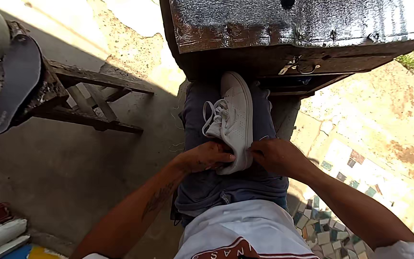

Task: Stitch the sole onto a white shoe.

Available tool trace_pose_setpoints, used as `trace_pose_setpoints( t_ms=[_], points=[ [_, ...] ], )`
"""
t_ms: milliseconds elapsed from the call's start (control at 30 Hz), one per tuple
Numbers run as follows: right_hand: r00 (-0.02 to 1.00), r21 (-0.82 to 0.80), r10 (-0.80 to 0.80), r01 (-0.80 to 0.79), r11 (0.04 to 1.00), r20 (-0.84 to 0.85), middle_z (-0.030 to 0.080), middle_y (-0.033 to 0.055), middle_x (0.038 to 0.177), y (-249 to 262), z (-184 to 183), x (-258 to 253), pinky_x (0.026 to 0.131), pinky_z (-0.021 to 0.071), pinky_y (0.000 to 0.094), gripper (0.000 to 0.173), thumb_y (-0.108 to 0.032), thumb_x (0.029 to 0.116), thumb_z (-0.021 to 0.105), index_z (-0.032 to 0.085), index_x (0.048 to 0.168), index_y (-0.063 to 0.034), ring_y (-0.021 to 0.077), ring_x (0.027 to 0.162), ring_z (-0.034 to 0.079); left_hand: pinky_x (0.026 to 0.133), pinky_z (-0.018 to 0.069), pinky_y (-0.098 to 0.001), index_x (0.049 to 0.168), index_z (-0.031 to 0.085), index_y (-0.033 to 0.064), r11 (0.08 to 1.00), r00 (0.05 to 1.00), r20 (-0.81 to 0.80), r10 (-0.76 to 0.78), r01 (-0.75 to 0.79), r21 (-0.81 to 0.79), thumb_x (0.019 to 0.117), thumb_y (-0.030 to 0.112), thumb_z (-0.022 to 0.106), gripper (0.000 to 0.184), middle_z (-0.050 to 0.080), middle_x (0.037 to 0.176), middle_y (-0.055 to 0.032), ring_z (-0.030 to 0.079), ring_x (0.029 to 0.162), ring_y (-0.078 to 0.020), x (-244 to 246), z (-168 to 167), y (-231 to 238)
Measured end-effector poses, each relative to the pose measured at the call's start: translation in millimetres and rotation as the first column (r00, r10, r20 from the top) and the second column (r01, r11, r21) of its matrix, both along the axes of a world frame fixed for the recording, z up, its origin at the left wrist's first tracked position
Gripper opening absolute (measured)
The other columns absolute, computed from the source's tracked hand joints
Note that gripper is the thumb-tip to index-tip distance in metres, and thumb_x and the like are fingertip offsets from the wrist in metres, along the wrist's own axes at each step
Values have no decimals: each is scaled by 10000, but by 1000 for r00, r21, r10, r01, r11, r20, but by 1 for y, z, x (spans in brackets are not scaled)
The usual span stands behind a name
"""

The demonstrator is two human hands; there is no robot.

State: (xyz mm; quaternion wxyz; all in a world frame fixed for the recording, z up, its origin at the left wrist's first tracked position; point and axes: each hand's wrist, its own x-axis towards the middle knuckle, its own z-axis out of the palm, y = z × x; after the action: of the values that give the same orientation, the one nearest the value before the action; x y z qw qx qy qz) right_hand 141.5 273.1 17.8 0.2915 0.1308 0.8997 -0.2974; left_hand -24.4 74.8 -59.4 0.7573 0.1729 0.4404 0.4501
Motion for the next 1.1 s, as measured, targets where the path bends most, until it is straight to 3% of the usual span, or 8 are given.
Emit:
trace_pose_setpoints(
  t_ms=[267,367,467,600,767,933,1033,1100],
  points=[
    [998,3,-55,55,998,21,659,72,821,-18,-20,-16,664,530,508,223,-309,1054,501,618,1056,-120,273,785,679,410,323,-144,1019,667,143,999,1000,-11,0,0,40,1027,135,568,100,518,617,56,364,433,6,-3,-4,-4],
    [996,-62,-68,64,996,-59,683,53,1043,5,-4,-8,740,557,512,364,-477,1011,610,663,1198,-169,241,872,686,427,389,-148,1167,684,119,981,967,-165,196,-193,38,1023,231,615,194,677,850,18,451,468,4,-7,11,-29],
    [916,13,-228,246,969,-329,581,75,1425,44,25,27,853,580,532,501,-491,983,646,625,1393,-204,277,1096,671,661,585,-253,1052,699,89,883,695,-589,412,-465,69,1035,342,586,278,728,1232,-73,711,786,-97,-40,-2,-121],
    [711,220,-260,507,833,-653,568,161,1422,56,54,55,914,543,539,383,-357,1022,596,669,1283,-86,330,1194,621,1018,399,-723,1295,638,-14,808,204,-954,-221,-510,-296,987,210,677,383,471,1482,-302,544,1276,-475,-63,-11,-218],
    [912,283,41,84,956,-409,714,87,1084,-28,14,15,863,525,538,315,-399,1030,571,730,1089,-134,303,1047,677,562,540,-453,1294,693,105,967,-75,-988,136,-207,149,1034,335,549,376,681,749,-86,625,590,-227,24,16,-78],
    [961,308,114,-32,951,-252,695,194,1068,-45,-6,-4,829,525,568,225,-13,985,513,664,1149,-44,391,1032,687,598,572,-518,913,764,129,988,-209,-965,157,37,153,955,281,601,227,708,758,-80,714,683,-280,40,12,-30],
    [973,318,74,0,948,-220,688,204,1086,-43,-6,-1,819,534,557,248,20,976,495,632,1178,-26,392,1032,688,828,559,-450,895,788,187,951,-36,-965,260,183,249,924,349,656,211,687,1125,-59,664,980,-219,27,35,-62],
    [980,317,48,16,948,-193,670,226,1096,-46,-8,-2,803,547,559,260,34,962,500,615,1191,-8,412,1036,681,986,550,-354,861,750,119,906,362,-887,286,199,373,932,331,706,228,606,1397,-60,624,1189,-144,24,56,-76]
  ],
)
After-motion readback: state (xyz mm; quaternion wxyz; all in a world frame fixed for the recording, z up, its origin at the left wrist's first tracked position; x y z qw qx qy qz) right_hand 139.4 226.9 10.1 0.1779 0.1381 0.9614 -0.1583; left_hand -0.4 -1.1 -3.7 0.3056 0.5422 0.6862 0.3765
